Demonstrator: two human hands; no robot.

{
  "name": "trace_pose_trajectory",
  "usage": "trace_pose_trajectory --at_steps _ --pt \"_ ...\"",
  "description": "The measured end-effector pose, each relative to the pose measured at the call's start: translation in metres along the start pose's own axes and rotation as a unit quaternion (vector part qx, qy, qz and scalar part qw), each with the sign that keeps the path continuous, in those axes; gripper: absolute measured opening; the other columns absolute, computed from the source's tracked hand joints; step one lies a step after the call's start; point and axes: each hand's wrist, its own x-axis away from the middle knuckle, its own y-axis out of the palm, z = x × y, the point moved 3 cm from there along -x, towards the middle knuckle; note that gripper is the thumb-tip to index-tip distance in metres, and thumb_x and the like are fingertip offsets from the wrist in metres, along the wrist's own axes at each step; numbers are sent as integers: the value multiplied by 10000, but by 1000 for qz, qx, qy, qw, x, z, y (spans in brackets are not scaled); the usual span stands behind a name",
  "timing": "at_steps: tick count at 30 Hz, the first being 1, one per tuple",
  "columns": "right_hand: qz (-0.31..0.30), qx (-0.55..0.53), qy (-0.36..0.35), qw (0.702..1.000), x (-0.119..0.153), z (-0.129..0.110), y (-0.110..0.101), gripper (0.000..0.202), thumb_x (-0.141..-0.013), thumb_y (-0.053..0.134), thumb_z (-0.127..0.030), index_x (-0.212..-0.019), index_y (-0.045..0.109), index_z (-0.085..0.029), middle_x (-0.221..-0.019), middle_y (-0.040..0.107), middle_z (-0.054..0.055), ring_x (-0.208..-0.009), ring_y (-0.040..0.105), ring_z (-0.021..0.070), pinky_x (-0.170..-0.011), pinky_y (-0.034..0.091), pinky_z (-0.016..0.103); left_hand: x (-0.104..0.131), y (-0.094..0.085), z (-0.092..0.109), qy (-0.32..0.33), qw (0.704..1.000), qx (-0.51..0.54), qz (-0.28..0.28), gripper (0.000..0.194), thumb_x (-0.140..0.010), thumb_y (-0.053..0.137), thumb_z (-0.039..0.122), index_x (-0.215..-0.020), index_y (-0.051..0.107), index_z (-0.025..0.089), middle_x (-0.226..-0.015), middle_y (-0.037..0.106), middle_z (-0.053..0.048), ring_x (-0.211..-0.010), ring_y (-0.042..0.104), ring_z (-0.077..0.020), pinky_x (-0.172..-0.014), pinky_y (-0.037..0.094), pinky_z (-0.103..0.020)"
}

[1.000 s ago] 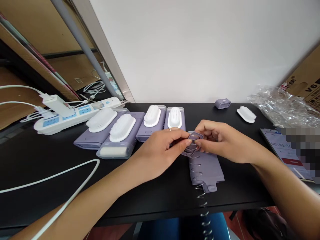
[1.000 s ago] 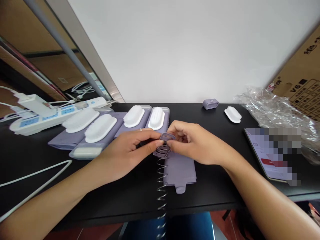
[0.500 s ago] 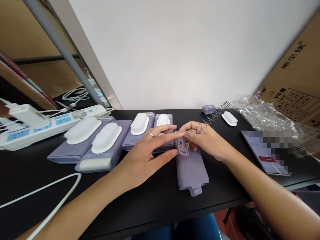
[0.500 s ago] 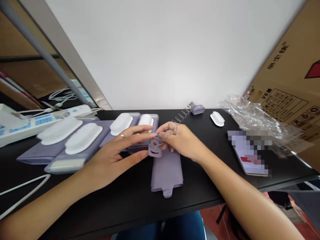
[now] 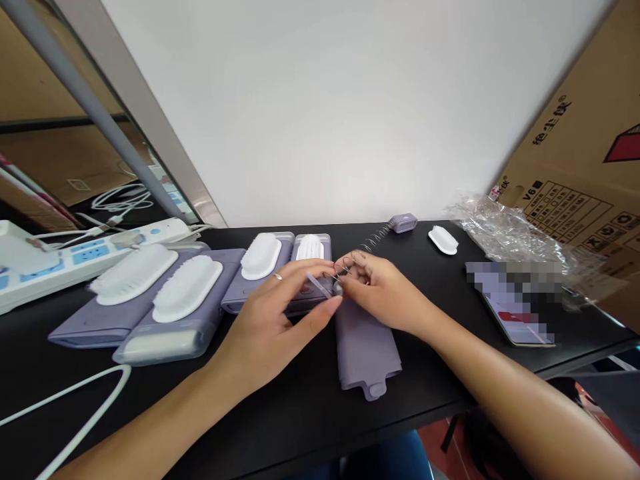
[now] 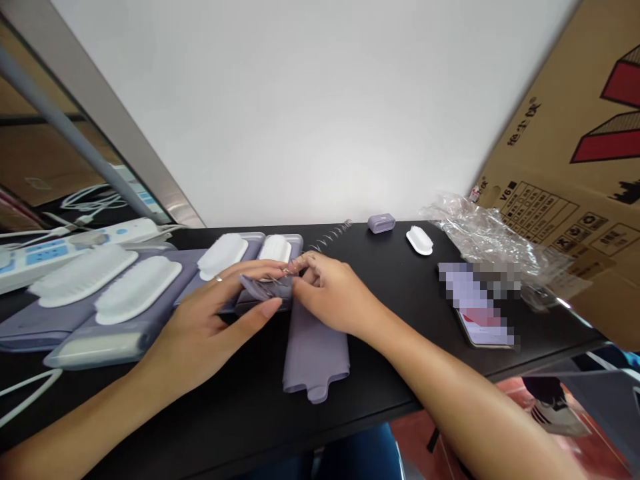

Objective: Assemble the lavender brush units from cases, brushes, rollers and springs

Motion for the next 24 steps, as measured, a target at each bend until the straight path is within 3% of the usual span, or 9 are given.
trace_pose_trajectory --at_steps 2,4,7,10,12,15,20,24 --pt "95 179 -29 979 -9 13 -16 203 -958 554 -239 -1123 673 -236 -858 682 -5 -753 636 165 -729 520 296 -1 -3 -3 -49 999 9 23 280 -968 656 511 -1105 734 279 -1216 764 -38 -1115 724 -255 -956 595 -374" --pt "196 314 -30 929 -21 31 -37 274 -966 555 -258 -1203 687 -222 -1121 714 95 -1045 678 250 -959 537 384 -3 -5 -7 -89 995 27 37 290 -948 655 528 -1033 729 261 -1116 764 -40 -960 708 -236 -837 578 -346" --pt "267 368 8 890 -42 65 -67 422 -989 541 -297 -1377 630 -158 -1520 534 240 -1437 476 397 -1188 382 562 -5 -7 -14 -122 989 68 41 323 -940 642 554 -1010 722 249 -1009 744 -35 -838 641 -216 -757 521 -333" --pt "284 403 47 869 -62 92 -86 562 -961 596 -336 -1493 546 -161 -1701 346 248 -1587 272 440 -1237 288 643 -8 -10 -19 -139 981 130 48 339 -944 614 565 -924 704 240 -908 698 -29 -858 627 -232 -759 495 -332" --pt "271 415 67 866 -72 104 -93 584 -956 606 -368 -1504 539 -176 -1698 382 226 -1582 276 441 -1235 293 654 -10 -13 -22 -155 973 159 63 326 -940 597 536 -834 677 239 -856 674 -25 -883 630 -246 -787 495 -332" --pt "247 421 82 869 -79 111 -97 527 -959 578 -326 -1463 582 -171 -1605 524 218 -1492 406 431 -1185 391 614 -13 -19 -27 -183 962 182 94 310 -938 571 478 -762 657 237 -793 646 -19 -845 610 -239 -790 480 -330" --pt "256 409 77 873 -74 104 -101 522 -965 571 -313 -1448 585 -115 -1472 644 239 -1380 526 447 -1155 415 585 -17 -24 -34 -190 952 211 118 363 -990 518 469 -740 630 232 -751 606 -7 -779 546 -208 -765 437 -327" --pt "249 367 71 894 -69 92 -102 458 -1033 440 -365 -1397 605 -142 -1308 745 191 -1175 684 340 -1014 529 461 -17 -24 -38 -185 949 221 124 367 -1001 516 485 -753 629 240 -764 601 -3 -781 540 -210 -767 428 -336"
